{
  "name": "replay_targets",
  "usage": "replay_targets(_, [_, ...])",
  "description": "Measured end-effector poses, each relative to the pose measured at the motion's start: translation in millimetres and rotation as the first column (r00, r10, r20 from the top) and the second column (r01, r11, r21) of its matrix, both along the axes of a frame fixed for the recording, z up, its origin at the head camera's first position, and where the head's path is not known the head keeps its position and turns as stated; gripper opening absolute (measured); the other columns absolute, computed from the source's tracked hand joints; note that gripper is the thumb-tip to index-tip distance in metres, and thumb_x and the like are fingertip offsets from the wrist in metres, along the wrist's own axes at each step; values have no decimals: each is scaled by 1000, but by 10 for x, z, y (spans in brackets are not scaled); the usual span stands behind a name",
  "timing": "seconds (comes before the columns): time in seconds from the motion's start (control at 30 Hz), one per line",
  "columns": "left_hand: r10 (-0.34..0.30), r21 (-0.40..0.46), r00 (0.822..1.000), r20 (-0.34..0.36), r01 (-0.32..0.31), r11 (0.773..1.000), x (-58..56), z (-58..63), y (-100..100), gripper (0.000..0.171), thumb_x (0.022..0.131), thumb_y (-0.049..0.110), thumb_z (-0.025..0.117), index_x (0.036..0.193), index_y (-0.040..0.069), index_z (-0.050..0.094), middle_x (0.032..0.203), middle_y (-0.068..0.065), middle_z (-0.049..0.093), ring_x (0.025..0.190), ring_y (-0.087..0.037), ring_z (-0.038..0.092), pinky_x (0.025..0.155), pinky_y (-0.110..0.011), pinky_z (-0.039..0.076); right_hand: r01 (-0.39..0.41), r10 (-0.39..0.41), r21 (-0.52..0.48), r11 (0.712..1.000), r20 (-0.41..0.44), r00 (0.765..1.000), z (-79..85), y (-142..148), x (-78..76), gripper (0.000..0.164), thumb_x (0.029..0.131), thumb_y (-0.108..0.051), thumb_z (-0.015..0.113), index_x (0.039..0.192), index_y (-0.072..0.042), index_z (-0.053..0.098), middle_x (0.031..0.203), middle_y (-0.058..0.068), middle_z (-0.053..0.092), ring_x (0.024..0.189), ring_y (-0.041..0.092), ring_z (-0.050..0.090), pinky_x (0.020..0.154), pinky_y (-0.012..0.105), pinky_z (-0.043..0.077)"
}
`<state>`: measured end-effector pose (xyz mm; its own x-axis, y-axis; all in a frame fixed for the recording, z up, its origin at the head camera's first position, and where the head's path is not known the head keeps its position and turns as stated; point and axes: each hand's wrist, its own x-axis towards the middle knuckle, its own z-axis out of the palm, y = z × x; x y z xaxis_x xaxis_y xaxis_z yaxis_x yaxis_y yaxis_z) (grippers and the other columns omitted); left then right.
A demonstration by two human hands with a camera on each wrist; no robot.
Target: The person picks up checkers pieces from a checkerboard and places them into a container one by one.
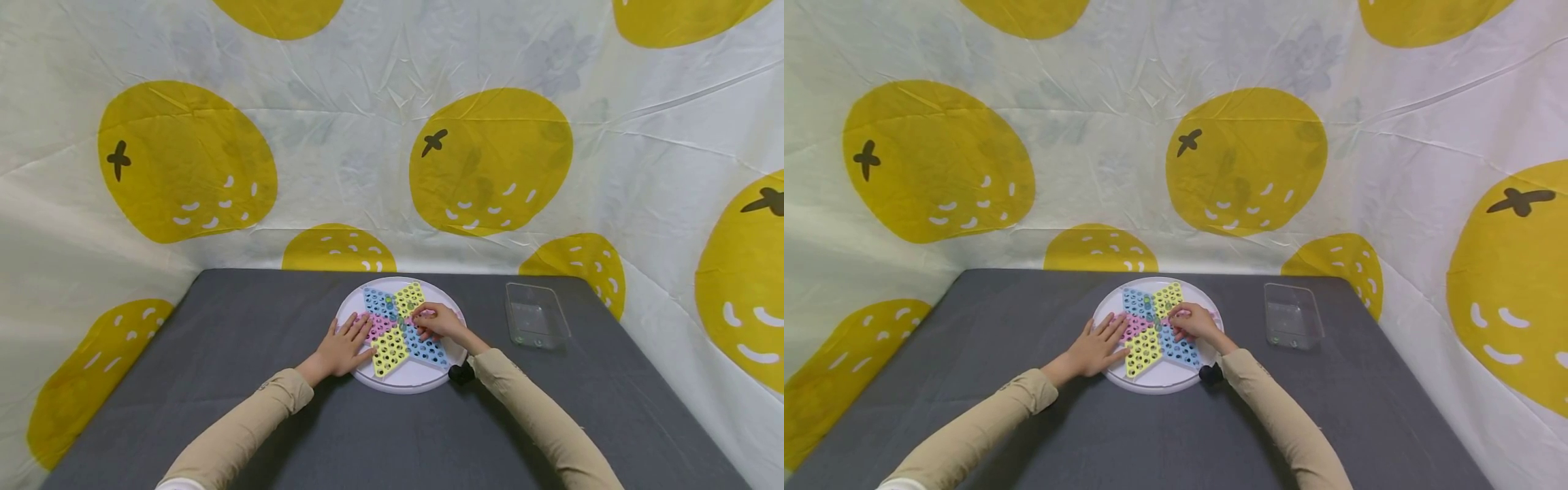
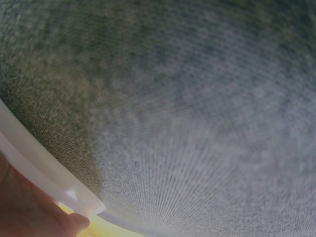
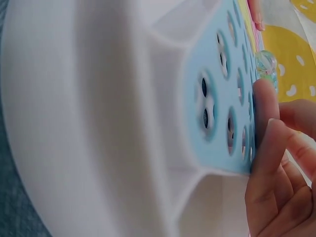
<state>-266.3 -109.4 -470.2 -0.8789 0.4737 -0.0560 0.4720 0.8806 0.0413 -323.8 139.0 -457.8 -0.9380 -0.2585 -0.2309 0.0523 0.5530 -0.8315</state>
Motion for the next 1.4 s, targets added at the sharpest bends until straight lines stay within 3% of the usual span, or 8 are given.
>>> replay_targets(1.13, [-17,37,1000,7,16,999,-19,-16,-12,67,91,54,29,144,14,18,151,-3,14,139,-28,10,105,-57,10,-61,60,-97,993,-7,998,78,75,104,23,87,-20,56,106,-6,58,71,5,65,56,10,61,48,24,47])
replay_targets(1.4, [0,6,1000,13,0,1000,-18,-7,-4,67,91,56,27,144,16,15,152,0,11,140,-25,7,107,-56,9,-88,87,-95,992,-15,996,96,96,133,23,87,-19,56,106,-5,57,75,10,64,57,11,60,49,25,47])
